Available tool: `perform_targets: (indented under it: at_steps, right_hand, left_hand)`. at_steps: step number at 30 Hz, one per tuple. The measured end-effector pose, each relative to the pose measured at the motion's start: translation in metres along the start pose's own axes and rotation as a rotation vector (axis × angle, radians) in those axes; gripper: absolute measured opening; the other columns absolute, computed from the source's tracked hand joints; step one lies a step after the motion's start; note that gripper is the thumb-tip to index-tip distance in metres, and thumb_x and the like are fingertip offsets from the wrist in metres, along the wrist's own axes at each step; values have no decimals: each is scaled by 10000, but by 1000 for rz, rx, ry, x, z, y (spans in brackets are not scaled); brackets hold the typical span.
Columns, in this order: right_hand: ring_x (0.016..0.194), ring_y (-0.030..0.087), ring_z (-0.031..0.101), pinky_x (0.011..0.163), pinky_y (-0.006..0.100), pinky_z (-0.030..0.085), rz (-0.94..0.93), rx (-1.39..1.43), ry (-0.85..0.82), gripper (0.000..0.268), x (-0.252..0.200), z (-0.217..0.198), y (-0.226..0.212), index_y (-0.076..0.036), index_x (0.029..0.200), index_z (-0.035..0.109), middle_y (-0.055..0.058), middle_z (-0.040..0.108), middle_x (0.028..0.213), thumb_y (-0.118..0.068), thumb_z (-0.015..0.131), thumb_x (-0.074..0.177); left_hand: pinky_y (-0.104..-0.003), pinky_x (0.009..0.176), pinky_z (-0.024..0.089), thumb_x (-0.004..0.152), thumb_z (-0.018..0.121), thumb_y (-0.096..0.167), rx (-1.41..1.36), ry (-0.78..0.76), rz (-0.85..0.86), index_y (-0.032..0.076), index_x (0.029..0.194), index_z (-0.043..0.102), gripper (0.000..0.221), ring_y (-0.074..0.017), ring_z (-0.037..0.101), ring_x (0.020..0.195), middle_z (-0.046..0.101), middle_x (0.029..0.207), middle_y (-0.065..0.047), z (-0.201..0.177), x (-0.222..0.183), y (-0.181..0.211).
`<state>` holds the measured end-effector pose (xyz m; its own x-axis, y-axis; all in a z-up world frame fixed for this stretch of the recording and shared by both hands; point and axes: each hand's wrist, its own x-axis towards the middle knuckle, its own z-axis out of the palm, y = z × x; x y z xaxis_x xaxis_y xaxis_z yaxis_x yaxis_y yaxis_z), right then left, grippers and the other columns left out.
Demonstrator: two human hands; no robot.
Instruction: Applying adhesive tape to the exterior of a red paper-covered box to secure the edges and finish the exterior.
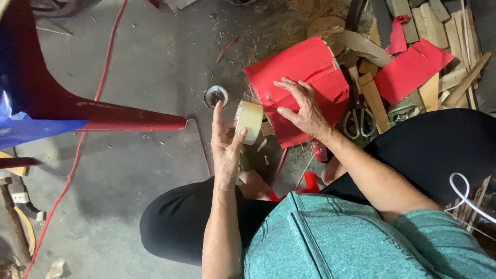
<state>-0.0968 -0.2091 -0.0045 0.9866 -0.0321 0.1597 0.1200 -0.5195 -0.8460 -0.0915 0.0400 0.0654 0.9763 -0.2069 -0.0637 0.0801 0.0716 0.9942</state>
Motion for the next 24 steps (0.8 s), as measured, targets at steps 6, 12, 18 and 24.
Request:
perform_targets:
  at_steps: [6,12,18,24]
  right_hand:
    - [1481,201,416,1235,403,159,-27,93,63,430,-9,-1,-5,-167,1469,528,15,585,1480,-310,536,1062]
    - [1444,240,457,1225,407,206,-44,123,151,478,-14,1,-7,-140,1444,566,40,613,1441,-435,397,1109]
    - [1402,315,493,1208,455,301,-110,139,238,414,-16,2,-11,-74,1366,627,99,645,1367,-349,450,1112]
    - [1439,358,429,1205,489,302,-196,128,286,409,-17,4,-16,-43,1335,638,136,634,1337,-347,471,1119]
  left_hand:
    - [-430,814,640,987,672,39,-36,250,8,193,1627,300,757,-250,651,911,690,1028,-155,-3,-2,0]
    - [-292,707,643,952,718,30,-52,513,-78,178,1554,440,680,-147,640,883,643,955,-78,-25,-5,-43]
    - [-301,708,662,949,722,33,-111,513,-89,190,1544,454,671,-133,668,864,655,934,-67,-15,-6,-34]
    - [-314,746,648,944,744,62,-87,484,-39,187,1550,454,683,-143,663,885,656,942,-79,-11,-7,-31]
